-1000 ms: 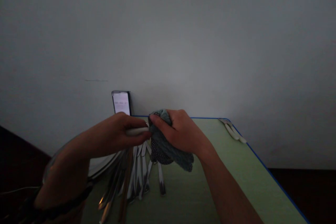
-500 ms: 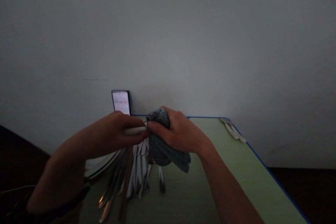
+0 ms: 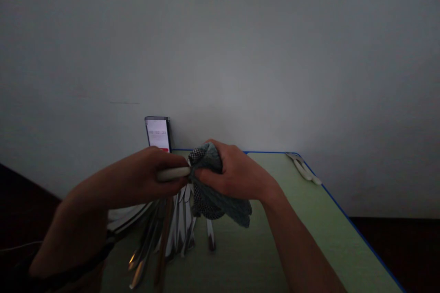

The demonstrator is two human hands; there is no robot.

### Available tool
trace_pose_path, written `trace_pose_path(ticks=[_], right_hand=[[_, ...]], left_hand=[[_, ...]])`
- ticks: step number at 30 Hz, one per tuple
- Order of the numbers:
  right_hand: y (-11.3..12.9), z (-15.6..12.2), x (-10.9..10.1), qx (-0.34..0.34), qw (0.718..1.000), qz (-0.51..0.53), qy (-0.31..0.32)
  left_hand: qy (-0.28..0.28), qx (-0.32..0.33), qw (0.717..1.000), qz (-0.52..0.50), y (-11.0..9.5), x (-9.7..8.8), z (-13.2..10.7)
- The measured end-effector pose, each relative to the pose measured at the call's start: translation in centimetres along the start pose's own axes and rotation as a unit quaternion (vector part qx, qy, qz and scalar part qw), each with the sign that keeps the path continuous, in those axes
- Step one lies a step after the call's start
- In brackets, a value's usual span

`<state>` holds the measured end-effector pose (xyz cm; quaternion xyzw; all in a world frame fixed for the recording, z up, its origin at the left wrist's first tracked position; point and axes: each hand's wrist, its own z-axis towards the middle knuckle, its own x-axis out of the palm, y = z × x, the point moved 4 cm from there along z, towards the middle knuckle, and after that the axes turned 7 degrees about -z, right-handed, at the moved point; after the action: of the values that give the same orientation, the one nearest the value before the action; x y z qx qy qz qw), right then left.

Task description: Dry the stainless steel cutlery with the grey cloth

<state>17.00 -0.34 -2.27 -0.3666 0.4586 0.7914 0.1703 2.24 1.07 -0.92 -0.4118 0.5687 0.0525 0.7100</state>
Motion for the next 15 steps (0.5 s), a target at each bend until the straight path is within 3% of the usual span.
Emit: trace_pose_path(ticks=[6, 15], right_hand=[[-0.21, -0.12, 0.15, 0.003, 0.999, 0.026, 0.023], [-0.12, 0.21, 0.00, -0.005, 1.000, -0.018, 0.002]], left_hand=[[0.006, -0.004, 1.000, 0.001, 0.16, -0.03, -0.06], [0.003, 0.003, 1.000, 0.021, -0.15, -0.13, 0.05]])
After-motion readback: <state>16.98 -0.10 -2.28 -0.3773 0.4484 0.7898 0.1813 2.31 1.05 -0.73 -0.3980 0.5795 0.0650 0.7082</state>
